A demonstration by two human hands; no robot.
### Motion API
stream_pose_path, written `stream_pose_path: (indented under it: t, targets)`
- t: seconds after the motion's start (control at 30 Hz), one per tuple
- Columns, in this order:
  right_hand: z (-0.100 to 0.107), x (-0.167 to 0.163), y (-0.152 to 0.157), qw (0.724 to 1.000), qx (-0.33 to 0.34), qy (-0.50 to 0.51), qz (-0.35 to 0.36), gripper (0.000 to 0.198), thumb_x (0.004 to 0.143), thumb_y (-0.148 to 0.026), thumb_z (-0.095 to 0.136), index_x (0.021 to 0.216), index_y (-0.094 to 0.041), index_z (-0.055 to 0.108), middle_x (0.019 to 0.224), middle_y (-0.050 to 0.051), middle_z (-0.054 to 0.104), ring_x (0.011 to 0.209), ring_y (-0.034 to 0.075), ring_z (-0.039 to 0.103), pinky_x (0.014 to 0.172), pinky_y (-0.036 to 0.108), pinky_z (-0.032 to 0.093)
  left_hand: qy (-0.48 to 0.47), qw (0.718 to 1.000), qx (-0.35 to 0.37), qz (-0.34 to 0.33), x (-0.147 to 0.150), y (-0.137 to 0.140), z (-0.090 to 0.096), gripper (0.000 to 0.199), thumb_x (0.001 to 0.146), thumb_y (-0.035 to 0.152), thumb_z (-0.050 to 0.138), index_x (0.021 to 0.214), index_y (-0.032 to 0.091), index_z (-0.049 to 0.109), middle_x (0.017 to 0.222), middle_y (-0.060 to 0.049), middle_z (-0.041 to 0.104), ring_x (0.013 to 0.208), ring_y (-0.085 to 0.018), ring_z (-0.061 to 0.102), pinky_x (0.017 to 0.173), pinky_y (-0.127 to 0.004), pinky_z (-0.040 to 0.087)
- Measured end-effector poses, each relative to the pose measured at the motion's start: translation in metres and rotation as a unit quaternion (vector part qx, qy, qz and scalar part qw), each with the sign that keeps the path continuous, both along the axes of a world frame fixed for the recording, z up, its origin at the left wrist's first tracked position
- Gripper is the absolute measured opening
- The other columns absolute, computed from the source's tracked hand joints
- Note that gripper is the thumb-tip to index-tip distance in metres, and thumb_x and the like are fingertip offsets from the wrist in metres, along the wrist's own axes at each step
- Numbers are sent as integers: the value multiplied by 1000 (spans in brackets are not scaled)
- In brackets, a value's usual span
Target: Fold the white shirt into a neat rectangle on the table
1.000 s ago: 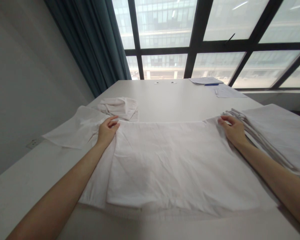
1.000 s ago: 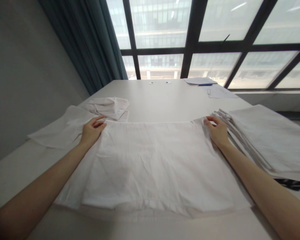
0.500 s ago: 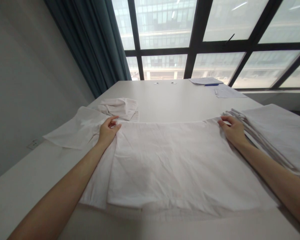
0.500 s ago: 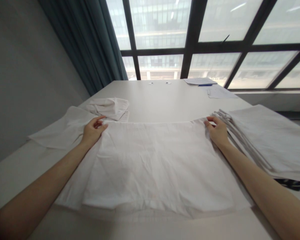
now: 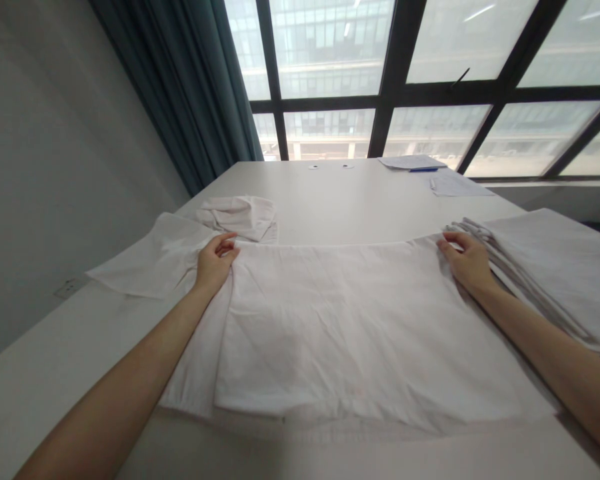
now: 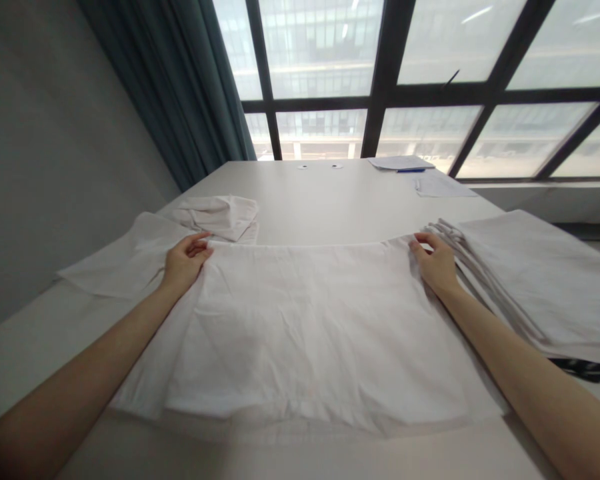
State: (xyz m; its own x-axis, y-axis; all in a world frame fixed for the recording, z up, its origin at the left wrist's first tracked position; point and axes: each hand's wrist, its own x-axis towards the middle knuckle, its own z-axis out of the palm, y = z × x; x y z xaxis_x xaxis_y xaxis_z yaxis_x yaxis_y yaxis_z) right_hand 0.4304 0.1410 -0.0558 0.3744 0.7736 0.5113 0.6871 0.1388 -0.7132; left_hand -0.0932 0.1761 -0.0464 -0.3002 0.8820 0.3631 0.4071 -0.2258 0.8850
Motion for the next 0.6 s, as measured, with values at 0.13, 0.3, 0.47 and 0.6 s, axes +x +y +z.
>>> stream_pose_path:
  t: [0.13,0.3,0.47,0.6]
  targets:
    - [0,0,0,1000,3,-2,0,32,74,-44,57,90,-18,67,94,11,72,89,26,65,81,42,54,5,1000,-4,6,1,-2,2,44,60,14,66,104,17,67,83,0,65,84,-17,65,88,-31,52]
    - [-1,1,0,1000,1,-6,4,30,74,-43,58,90,-18,66,94,10,71,88,25,65,80,41,54,3,1000,-6,7,2,-4,2,43,61,17,68,104,18,68,79,1,64,81,-17,64,85,-30,52]
    - [-1,2,0,1000,-1,-10,10,30,74,-42,58,90,-18,65,93,9,70,86,25,65,80,42,55,0,1000,-9,10,3,-4,2,42,62,24,70,104,18,68,71,3,60,70,-15,61,76,-27,52]
    - [-1,2,0,1000,-3,-15,13,29,75,-42,58,90,-18,65,94,10,70,88,25,65,81,42,55,30,999,-7,32,2,-5,3,38,64,24,70,102,19,69,71,2,61,66,-14,59,68,-25,51]
